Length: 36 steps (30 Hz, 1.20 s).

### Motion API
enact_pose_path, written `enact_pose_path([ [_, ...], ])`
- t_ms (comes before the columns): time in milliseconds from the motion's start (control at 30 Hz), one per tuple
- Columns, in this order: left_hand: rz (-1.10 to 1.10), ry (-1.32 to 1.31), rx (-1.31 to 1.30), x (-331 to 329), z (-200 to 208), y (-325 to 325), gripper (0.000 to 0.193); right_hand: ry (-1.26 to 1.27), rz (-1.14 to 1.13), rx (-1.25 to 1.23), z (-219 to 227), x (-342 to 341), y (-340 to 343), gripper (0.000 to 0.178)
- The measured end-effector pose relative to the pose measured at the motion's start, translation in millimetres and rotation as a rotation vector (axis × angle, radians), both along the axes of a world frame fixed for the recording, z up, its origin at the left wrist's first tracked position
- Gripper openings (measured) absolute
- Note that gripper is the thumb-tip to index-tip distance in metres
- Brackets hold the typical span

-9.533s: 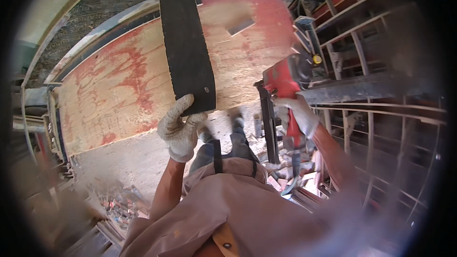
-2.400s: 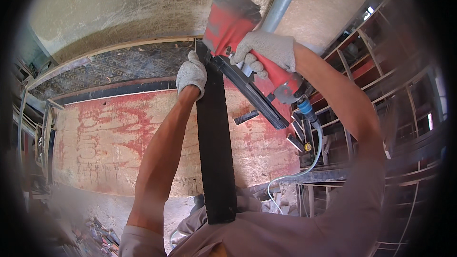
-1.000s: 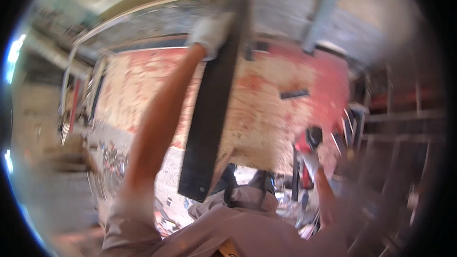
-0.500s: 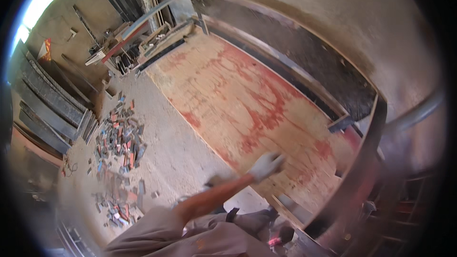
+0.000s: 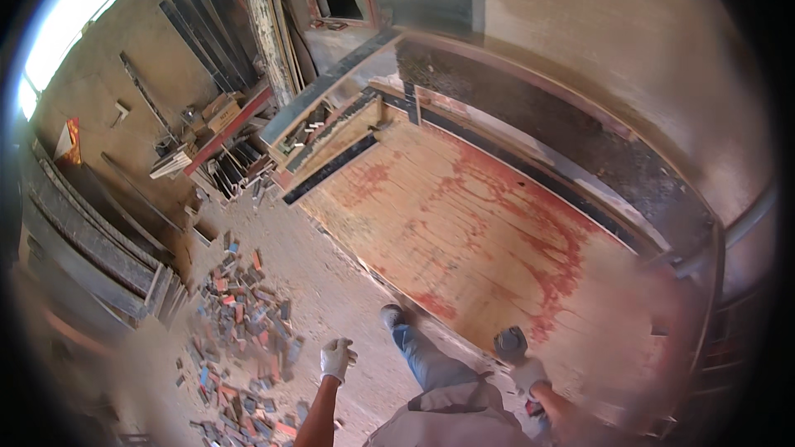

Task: The person uses a red pneumatic nail gun to fasten wooden strips to a large plywood panel on the floor. They repeatedly position strips, fire nails, and adjust pieces to build a rectangular frame structure.

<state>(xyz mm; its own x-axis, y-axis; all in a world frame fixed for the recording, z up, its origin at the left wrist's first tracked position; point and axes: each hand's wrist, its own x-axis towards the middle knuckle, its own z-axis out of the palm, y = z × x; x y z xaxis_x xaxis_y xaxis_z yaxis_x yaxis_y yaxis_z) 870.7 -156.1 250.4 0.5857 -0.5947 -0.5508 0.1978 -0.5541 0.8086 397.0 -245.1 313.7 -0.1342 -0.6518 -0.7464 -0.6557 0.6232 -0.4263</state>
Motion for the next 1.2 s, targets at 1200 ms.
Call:
enact_pose_path([
  [1200, -1.615, -0.640, 0.095, 501, 19, -482, 0.046, 0.006, -0.208, -0.148, -32, 687, -241, 0.047],
])
